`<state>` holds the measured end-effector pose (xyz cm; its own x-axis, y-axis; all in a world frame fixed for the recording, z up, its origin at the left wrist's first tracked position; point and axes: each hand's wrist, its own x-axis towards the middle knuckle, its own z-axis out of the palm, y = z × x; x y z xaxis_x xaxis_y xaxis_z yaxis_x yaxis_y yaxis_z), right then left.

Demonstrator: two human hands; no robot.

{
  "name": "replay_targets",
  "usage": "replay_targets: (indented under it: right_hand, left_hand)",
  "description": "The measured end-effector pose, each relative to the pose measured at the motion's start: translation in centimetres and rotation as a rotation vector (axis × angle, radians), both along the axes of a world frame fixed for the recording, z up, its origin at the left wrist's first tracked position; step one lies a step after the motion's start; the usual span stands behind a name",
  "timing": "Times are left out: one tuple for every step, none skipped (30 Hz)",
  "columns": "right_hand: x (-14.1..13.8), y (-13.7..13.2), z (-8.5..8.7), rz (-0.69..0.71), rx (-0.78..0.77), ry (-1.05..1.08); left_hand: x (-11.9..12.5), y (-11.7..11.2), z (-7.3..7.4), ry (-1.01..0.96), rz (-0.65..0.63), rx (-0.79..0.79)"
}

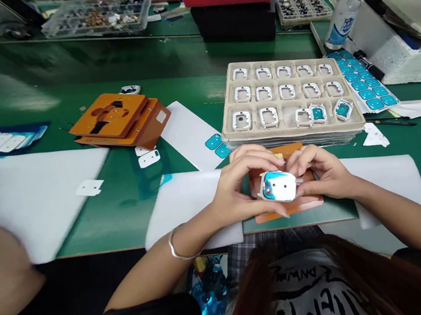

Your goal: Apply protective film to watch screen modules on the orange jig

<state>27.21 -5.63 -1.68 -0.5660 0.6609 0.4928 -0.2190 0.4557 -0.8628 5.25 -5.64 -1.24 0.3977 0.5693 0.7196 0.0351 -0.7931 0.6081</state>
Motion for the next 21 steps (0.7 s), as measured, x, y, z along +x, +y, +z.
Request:
replay_targets:
  right_hand:
    - [0.0,0.0,0.0,-0.011,0.011,-0.009]
    - [0.0,0.0,-0.1,-0.029,0.029,-0.025]
    - [0.1,0.1,-0.1,-0.052,0.051,-0.047]
    - [0.1,0.1,0.0,-0.073,0.074,-0.071]
    - [0.1,0.1,0.1,-0.085,0.094,-0.088]
    - [0.1,0.0,0.2,-0.084,0.103,-0.098]
    - [0.0,0.0,0.3,-0.069,0.098,-0.1]
    - [0.0,0.0,0.5,-0.052,0.084,-0.096]
    - [0.0,-0.1,0.7,-0.045,0.069,-0.09]
    - [0.0,-0.1,0.9,-0.051,0.058,-0.09]
    - [0.1,-0.1,1.0,-0.071,0.055,-0.098]
    - [0.2,-0.1,1.1,-0.097,0.061,-0.114]
    - [0.3,-0.1,1.2,-0.12,0.069,-0.133]
    - [0.4,-0.1,1.2,-0.133,0.071,-0.151]
    - [0.6,-0.1,1.2,-0.133,0.065,-0.163]
    - [0.7,-0.1,1.1,-0.129,0.053,-0.168]
    - [0.9,-0.1,1.0,-0.128,0.038,-0.168]
    - [1.1,-0.1,0.9,-0.13,0.022,-0.164]
    - [1.2,-0.1,0.8,-0.135,0.01,-0.161]
    - [1.3,-0.1,0.7,-0.142,0.0,-0.163]
    - [1.5,-0.1,0.6,-0.148,-0.008,-0.169]
  left_hand:
    - [0.1,-0.1,0.0,-0.006,-0.02,-0.016]
    - [0.2,-0.3,-0.1,-0.006,-0.033,-0.029]
    - [0.2,-0.4,-0.1,-0.001,-0.039,-0.038]
    - [0.2,-0.5,-0.1,0.01,-0.041,-0.038]
    - [0.1,-0.5,0.0,0.025,-0.037,-0.027]
    - [-0.2,-0.3,0.1,0.042,-0.025,0.0]
    - [-0.7,0.0,0.3,0.052,0.001,0.039]
    - [-1.5,0.4,0.5,0.05,0.043,0.094]
    - [-2.5,1.0,0.8,0.049,0.107,0.154]
    - [-3.7,1.7,1.1,0.059,0.205,0.197]
    - [-4.9,2.4,1.4,0.091,0.333,0.212]
    - [-6.2,3.2,1.6,0.172,0.498,0.168]
    - [-7.3,3.9,1.8,0.29,0.685,0.078]
    - [-8.3,4.7,1.7,0.439,0.855,-0.038]
    - [-9.0,5.4,1.5,0.599,0.983,-0.17]
    - [-9.5,6.1,1.2,0.746,1.052,-0.292]
    - [-9.8,6.8,0.8,0.869,1.062,-0.394]
    - [-9.9,7.5,0.3,0.955,1.034,-0.475]
    - [-9.9,8.1,-0.2,0.994,0.993,-0.533]
    - [-9.9,8.6,-0.6,0.997,0.961,-0.564]
    - [-9.9,8.9,-0.9,0.982,0.955,-0.569]
